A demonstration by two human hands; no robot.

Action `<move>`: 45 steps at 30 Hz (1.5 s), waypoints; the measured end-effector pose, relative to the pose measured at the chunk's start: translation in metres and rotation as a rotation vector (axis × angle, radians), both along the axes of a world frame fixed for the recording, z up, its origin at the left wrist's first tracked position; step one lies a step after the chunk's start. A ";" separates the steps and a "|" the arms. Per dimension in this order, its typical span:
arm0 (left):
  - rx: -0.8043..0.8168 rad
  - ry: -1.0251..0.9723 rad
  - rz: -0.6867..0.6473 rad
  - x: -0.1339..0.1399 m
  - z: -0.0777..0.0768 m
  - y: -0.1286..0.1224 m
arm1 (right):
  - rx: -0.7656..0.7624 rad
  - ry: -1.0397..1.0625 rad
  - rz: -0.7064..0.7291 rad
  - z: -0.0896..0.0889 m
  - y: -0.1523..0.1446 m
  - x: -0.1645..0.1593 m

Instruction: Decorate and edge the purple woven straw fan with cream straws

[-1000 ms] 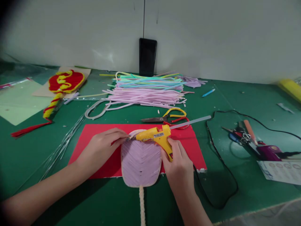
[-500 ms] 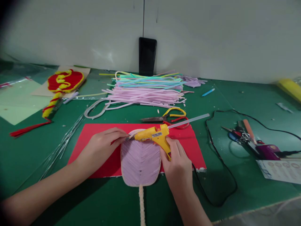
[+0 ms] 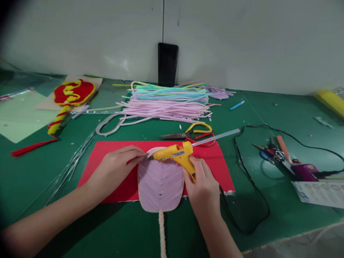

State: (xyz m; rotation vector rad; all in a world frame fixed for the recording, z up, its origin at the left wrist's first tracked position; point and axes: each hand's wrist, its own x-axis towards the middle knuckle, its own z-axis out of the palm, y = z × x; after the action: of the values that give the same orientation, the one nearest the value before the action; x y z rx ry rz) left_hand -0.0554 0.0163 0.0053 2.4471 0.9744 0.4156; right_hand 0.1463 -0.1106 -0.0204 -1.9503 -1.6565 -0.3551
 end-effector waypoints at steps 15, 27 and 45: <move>-0.016 -0.006 0.000 -0.001 -0.001 0.000 | -0.001 -0.038 -0.063 0.004 -0.001 -0.003; -0.004 0.016 0.009 0.000 0.000 0.000 | 0.021 -0.010 -0.053 0.001 0.001 -0.003; -0.010 0.014 0.008 -0.001 -0.002 0.001 | -0.004 0.038 0.016 0.001 0.000 -0.002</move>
State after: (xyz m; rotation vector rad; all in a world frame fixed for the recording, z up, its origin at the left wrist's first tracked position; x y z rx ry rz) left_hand -0.0559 0.0172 0.0037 2.4403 0.9902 0.3963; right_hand 0.1443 -0.1110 -0.0191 -1.9338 -1.6494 -0.3064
